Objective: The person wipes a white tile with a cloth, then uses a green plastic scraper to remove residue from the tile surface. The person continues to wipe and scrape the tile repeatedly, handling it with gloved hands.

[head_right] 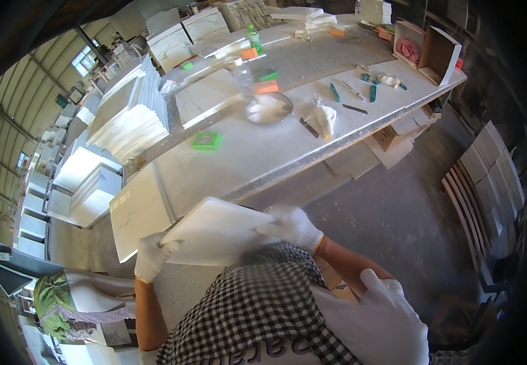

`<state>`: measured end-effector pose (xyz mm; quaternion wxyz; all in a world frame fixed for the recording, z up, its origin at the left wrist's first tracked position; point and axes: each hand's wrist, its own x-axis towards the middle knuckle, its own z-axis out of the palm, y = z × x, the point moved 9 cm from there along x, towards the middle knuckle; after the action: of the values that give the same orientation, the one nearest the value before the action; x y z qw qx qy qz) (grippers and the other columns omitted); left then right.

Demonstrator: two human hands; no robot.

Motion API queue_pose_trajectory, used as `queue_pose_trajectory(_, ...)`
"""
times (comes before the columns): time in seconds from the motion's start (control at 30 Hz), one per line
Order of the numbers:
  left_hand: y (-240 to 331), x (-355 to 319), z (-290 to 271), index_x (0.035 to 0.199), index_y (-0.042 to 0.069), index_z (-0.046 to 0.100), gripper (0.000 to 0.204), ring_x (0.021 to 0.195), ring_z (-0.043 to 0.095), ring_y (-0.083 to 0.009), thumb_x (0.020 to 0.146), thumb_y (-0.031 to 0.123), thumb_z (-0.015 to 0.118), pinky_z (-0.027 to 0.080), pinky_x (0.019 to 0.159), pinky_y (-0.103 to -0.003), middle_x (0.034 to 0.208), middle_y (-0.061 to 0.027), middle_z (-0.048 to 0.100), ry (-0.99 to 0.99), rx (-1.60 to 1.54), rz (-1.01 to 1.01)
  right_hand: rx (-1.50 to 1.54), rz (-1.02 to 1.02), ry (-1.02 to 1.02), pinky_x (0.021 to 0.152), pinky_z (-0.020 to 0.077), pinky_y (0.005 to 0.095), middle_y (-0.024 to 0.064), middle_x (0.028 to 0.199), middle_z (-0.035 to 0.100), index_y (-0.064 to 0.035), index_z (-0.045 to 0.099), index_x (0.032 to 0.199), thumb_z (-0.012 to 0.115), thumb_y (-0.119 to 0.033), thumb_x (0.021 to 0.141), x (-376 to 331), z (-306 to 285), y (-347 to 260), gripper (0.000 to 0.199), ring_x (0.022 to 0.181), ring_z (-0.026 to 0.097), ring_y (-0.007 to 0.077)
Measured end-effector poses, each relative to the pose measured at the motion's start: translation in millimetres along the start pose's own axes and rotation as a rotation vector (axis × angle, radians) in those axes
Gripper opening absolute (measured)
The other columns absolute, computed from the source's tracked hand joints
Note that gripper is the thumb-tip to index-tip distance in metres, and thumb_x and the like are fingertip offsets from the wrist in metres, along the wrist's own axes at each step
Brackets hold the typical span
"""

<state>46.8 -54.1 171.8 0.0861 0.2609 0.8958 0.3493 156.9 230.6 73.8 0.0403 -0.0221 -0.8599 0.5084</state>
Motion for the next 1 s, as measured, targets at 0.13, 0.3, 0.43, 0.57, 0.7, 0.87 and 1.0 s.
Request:
queue_pose_trajectory(0.13,-5.2,-0.9,4.0,0.098,0.002,0.074,0.046,0.063,0.059,-0.016,0.078,0.043,0.076,0.048,0.062,-0.03,0.071,-0.0094,0.064,-0.042,0.058,-0.061,0.245,0.012,0.016,0.079,0.0528,0.0324,0.0117,0.098,0.071,-0.0064,0.072,0.102,0.071,-0.033,0.088,-2.2,3.2,1.3,0.03,0.089,0.069,0.0218)
queue_pose_trajectory(0.3,-6.4,-2.3,5.0,0.098,0.003,0.074,0.037,0.067,0.064,-0.0221,0.078,0.034,0.078,0.051,0.067,-0.033,0.079,-0.0135,0.068,-0.009,0.087,-0.045,0.257,0.071,0.041,0.077,0.0529,0.0319,0.0113,0.093,0.071,-0.0063,0.072,0.103,0.071,-0.03,0.088,-2.9,6.4,12.6,0.028,0.086,0.069,0.0194)
queue_pose_trajectory(0.43,-0.9,-4.1,1.0,0.094,0.004,0.074,0.036,0.071,0.065,-0.0254,0.077,0.035,0.079,0.051,0.07,-0.035,0.082,-0.0132,0.069,0.101,0.002,0.048,0.153,0.004,0.09,0.073,0.053,0.0317,0.0121,0.087,0.071,-0.0029,0.071,0.102,0.073,-0.027,0.086,0.5,5.3,9.8,0.029,0.08,0.068,0.017)
queue_pose_trajectory(0.57,10.5,-10.7,-9.1,0.091,0.003,0.073,0.037,0.072,0.065,-0.0258,0.076,0.036,0.08,0.051,0.07,-0.035,0.081,-0.0128,0.069,0.197,0.079,0.134,0.085,0.006,0.105,0.068,0.0525,0.03,0.0123,0.085,0.07,-0.0008,0.071,0.1,0.074,-0.021,0.084,2.9,-8.7,-7.6,0.026,0.073,0.067,0.0163)
queue_pose_trajectory(0.7,4.2,-7.9,-14.1,0.091,0.001,0.072,0.037,0.069,0.062,-0.0212,0.076,0.034,0.081,0.051,0.067,-0.033,0.078,-0.0137,0.067,0.167,-0.18,0.026,0.049,-0.075,0.122,0.063,0.0515,0.029,0.0116,0.081,0.07,-0.0008,0.073,0.097,0.074,-0.016,0.082,1.2,-48.3,-55.7,0.021,0.067,0.065,0.0157)
queue_pose_trajectory(0.87,8.1,11.4,-0.6,0.089,-0.001,0.071,0.029,0.068,0.061,-0.0174,0.08,0.025,0.079,0.051,0.066,-0.032,0.076,-0.0116,0.068,0.127,-0.277,0.089,-0.25,-0.204,0.08,0.055,0.0478,0.0334,0.0118,0.069,0.066,-0.0009,0.071,0.083,0.077,-0.019,0.078,-5.2,-86.9,-111.8,0.019,0.058,0.063,0.0217)
queue_pose_trajectory(1.0,-9.7,32.5,13.5,0.087,-0.001,0.071,0.027,0.065,0.059,-0.0131,0.079,0.024,0.079,0.049,0.06,-0.03,0.069,-0.0081,0.065,0.073,-0.382,0.042,-0.396,-0.184,0.049,0.054,0.0471,0.0363,0.0131,0.067,0.064,-0.003,0.07,0.078,0.078,-0.027,0.079,-12.9,-89.3,-122.2,0.026,0.057,0.062,0.0281)
